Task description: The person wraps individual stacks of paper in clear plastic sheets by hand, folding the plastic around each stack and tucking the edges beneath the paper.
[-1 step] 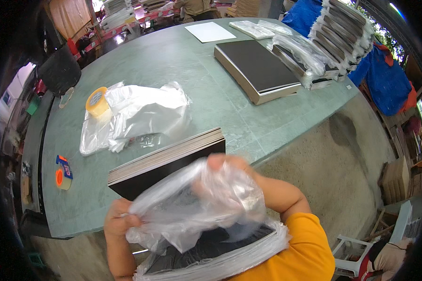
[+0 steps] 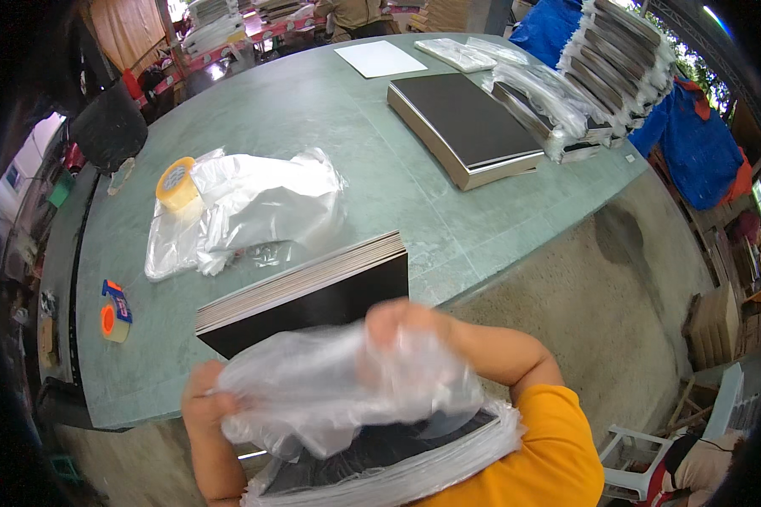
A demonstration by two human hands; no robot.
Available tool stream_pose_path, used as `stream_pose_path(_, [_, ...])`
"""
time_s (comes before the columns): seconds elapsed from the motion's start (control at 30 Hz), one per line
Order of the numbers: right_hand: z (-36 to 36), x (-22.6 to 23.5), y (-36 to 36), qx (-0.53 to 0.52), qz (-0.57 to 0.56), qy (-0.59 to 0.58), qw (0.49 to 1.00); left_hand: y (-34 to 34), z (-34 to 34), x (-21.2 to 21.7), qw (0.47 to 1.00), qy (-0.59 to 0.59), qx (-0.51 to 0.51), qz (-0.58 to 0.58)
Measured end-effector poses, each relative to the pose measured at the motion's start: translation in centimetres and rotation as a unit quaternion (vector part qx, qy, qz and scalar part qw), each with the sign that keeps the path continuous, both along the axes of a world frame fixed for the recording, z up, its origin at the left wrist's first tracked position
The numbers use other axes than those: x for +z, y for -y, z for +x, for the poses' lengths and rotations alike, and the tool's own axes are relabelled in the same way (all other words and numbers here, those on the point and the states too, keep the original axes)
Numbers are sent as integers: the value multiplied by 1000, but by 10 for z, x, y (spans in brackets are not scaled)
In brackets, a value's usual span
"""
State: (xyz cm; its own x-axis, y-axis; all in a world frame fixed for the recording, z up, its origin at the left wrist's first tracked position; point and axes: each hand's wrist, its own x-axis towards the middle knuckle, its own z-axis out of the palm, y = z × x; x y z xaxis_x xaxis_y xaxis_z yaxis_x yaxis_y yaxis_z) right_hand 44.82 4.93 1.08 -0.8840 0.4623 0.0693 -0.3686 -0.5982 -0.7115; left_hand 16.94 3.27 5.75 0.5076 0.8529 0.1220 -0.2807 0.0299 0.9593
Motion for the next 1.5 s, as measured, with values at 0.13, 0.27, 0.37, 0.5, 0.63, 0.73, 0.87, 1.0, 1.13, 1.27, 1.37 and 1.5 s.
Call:
stream_pose_path(0.13, [13,64,-3,264,343,119,894,3,-16,20,934,156,-306,99])
stream_pose_path(0.27, [49,78,-1,7,216,-135,967,-4,5,32,841,-376,-322,218])
stream_pose_path(0.37, [42,57,-2,202,267,29,942,-20,10,19,902,-156,-235,326])
stream_pose_path(0.5, [33,58,27,139,555,596,563,0,-16,29,926,-58,-296,225])
stream_pose_path(0.63, [51,62,39,-68,765,583,265,17,24,24,708,-598,-192,323])
stream_pose_path(0.73, [39,54,42,14,757,601,257,15,25,-4,642,-667,-180,333])
stream_pose_path(0.87, [35,83,40,25,661,599,451,17,18,-27,572,-715,-258,309])
stream_pose_path(1.0, [61,99,16,-502,538,557,385,21,7,-1,852,-426,-184,244])
stream_pose_path(1.13, [40,70,14,-457,650,419,439,2,-51,-8,787,-417,414,189])
stream_pose_path(1.27, [28,52,8,-455,654,467,382,-20,-38,-20,673,-448,503,304])
stream_pose_path(1.37, [37,45,5,-434,643,526,350,-11,-21,-20,667,-527,347,397])
stream_pose_path(1.5, [47,35,26,-441,626,522,375,2,-11,-9,680,-537,325,379])
